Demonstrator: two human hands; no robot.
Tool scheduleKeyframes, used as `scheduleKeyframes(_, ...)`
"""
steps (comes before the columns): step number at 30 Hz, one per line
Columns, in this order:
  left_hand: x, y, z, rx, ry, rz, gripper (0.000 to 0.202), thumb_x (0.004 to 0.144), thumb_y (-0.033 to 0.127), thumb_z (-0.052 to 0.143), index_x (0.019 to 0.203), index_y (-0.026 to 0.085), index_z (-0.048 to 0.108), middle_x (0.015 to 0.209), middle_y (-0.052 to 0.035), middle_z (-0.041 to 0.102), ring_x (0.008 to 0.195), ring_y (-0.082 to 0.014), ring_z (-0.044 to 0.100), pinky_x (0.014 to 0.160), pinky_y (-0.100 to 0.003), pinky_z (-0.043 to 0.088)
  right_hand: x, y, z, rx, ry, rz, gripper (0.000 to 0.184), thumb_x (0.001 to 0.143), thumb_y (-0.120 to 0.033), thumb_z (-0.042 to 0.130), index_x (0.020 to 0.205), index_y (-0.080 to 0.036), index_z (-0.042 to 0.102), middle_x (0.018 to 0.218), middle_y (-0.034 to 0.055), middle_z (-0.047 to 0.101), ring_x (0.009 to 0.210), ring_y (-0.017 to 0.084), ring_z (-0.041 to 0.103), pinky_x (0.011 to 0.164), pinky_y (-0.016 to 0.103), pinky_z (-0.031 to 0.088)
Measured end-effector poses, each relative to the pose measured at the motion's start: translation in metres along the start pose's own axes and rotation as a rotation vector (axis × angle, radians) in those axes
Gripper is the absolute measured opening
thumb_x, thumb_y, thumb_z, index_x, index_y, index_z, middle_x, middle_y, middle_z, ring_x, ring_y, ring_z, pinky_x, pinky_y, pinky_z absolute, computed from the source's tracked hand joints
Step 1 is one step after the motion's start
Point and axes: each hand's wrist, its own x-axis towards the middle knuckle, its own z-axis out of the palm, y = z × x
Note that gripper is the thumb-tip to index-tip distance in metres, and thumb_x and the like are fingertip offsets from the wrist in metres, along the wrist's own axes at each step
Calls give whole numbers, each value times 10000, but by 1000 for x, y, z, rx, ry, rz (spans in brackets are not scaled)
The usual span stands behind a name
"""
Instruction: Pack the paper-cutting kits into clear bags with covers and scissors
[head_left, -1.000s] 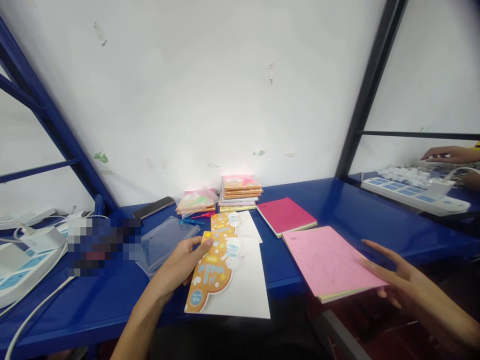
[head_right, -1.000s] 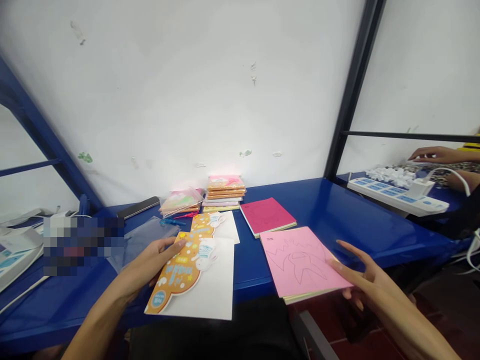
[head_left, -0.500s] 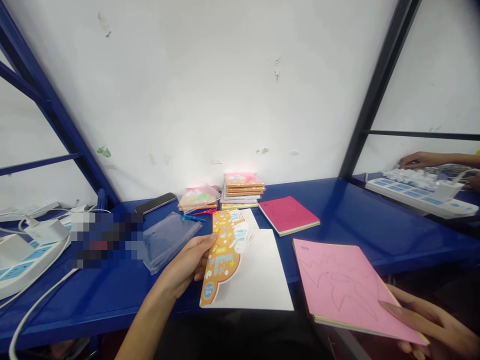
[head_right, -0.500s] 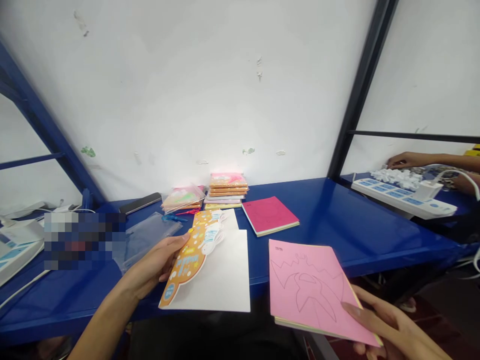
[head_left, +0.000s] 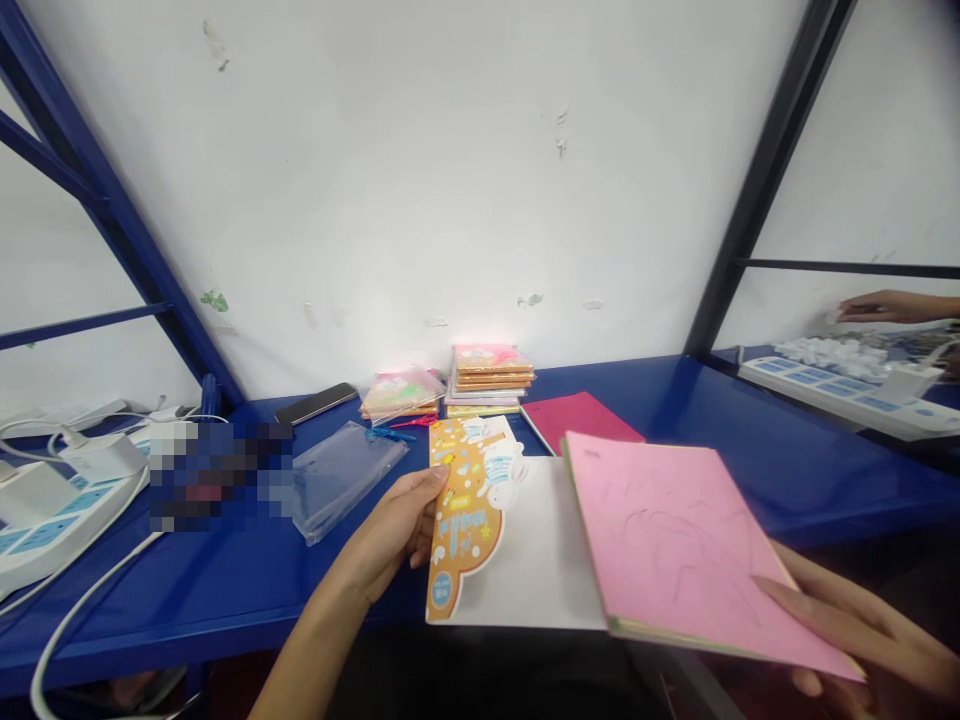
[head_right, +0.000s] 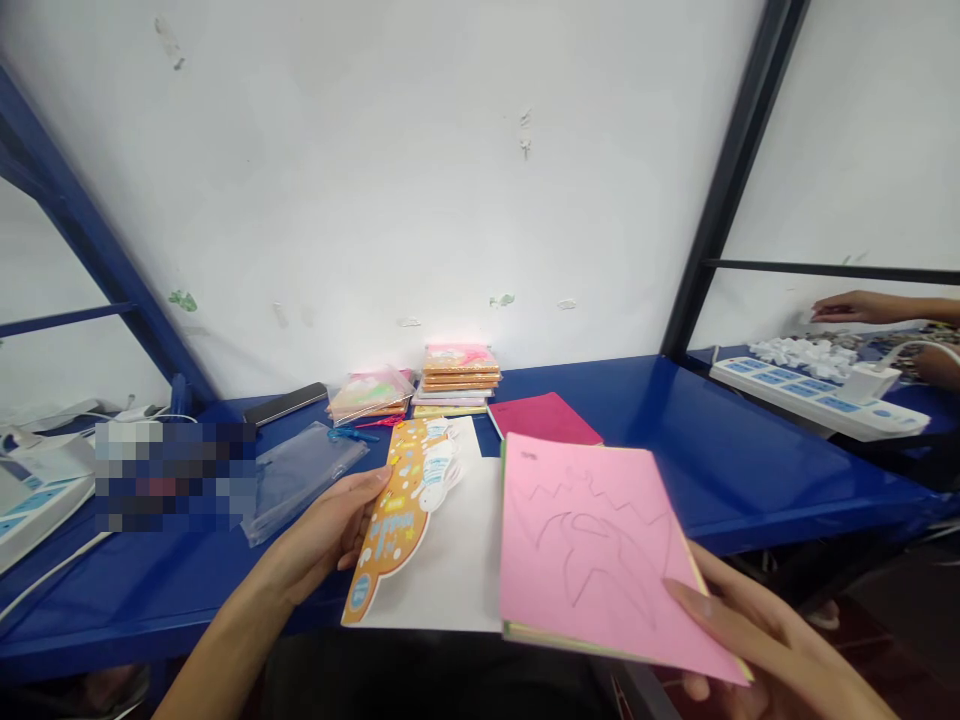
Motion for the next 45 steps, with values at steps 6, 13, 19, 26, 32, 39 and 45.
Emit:
scheduleKeyframes(6,-6,0,11,26,8,29,520,787,677,650,882,174,559,570,42,560,398,-56,455,319,-128,273,-18,-25,50,-40,-220,-8,747,755,-603,770,1393,-243,618,543,20,607,393,108,468,378,206,422)
scheduleKeyframes(13,-10,-5,33,19,-26,-23,492,849,650,614,970,174,575,653,14,623,470,-67,527,341,-122,292,-17,-38,78,-80,-413,40,828,781,-632,727,1494,-273,509,619,14,659,372,129,496,333,222,425)
scheduleKeyframes(19,-9,-7,35,-74,-95,-15,441,798,535,759,984,155,633,668,29,601,432,-24,425,337,-126,210,-14,-54,96,-152,-522,-22,775,848,-654,635,1449,-173,547,445,-34,553,305,111,473,299,163,374)
scheduleKeyframes(26,-17,5,42,-333,136,108,479,779,440,782,1139,177,606,833,-23,695,529,-56,552,353,-123,200,26,-35,85,74,-352,-150,688,832,-724,581,1314,-237,652,879,73,682,492,139,571,287,196,415)
scheduleKeyframes(32,-24,6,61,-536,164,185,527,761,390,810,1195,168,610,977,-58,711,621,-69,575,369,-127,244,-4,4,124,113,-686,-176,891,623,-747,786,1340,-245,620,1241,176,635,899,274,678,436,250,527)
scheduleKeyframes(39,-31,-1,71,-543,191,245,421,695,340,887,1020,141,711,1010,-72,721,751,-124,619,547,-188,461,-29,-32,155,74,-234,-317,553,744,-629,782,1090,-200,732,829,67,730,725,210,640,700,331,566)
scheduleKeyframes(45,-37,12,72,-514,47,277,492,650,294,901,1093,124,769,1084,-127,782,1091,-328,697,1010,-415,523,1,-67,144,209,-242,-412,393,681,-492,874,918,-187,795,914,91,786,844,312,717,768,409,592)
